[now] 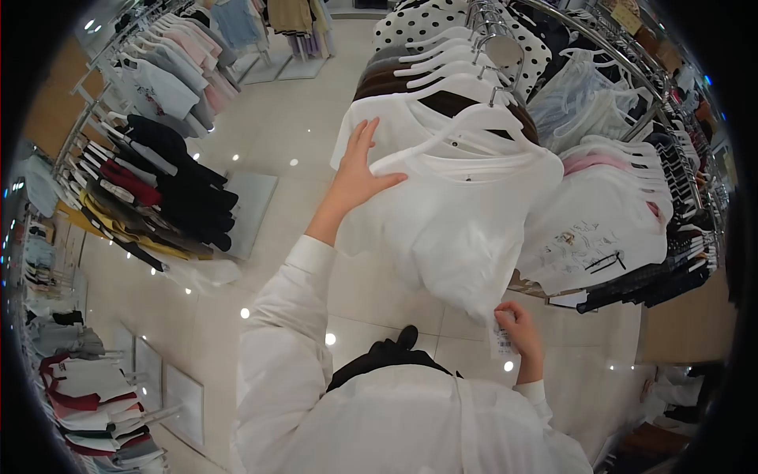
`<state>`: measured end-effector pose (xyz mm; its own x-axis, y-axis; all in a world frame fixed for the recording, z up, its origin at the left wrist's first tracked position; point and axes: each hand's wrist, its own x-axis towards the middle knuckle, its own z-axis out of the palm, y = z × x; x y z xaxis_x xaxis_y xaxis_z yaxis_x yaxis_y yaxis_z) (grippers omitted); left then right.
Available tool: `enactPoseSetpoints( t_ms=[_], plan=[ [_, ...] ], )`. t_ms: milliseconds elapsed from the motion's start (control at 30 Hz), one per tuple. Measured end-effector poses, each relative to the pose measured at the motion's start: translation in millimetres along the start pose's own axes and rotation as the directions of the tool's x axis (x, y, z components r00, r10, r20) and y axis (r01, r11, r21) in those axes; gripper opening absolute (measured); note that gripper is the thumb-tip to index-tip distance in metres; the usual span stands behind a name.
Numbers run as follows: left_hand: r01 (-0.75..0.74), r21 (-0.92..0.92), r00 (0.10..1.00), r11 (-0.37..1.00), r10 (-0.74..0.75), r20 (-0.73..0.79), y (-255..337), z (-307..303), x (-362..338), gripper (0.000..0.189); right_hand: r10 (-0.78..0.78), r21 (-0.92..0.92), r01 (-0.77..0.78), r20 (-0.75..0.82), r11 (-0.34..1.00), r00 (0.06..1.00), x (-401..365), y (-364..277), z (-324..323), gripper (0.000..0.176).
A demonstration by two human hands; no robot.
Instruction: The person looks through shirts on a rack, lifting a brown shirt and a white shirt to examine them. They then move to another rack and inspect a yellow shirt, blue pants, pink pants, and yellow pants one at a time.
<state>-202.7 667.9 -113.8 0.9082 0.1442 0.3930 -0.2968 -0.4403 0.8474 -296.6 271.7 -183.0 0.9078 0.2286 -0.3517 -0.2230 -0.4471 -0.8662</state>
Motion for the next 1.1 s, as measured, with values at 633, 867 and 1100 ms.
enactPoseSetpoints(
  t_ms=[633,867,1100],
  plan=[
    [-0.166,0.089,0.977,0.982,0.153,0.146,-41,-41,28,0.025,-0.75,-0.574,0.485,-0.551,0.659,0.366,107,-153,15,0.045],
    [-0.362,-0.101,0.811,0.927,0.367,0.455,-34,-72,33,0.028,-0.722,-0.475,0.553,-0.548,0.685,0.423,159,-195,42,0.046],
    [-0.278,-0.182,0.957,0.943,0.255,-0.137,-117,-90,139,0.036,-0.523,-0.328,0.453,-0.742,0.829,0.42,193,-194,53,0.042]
  ],
)
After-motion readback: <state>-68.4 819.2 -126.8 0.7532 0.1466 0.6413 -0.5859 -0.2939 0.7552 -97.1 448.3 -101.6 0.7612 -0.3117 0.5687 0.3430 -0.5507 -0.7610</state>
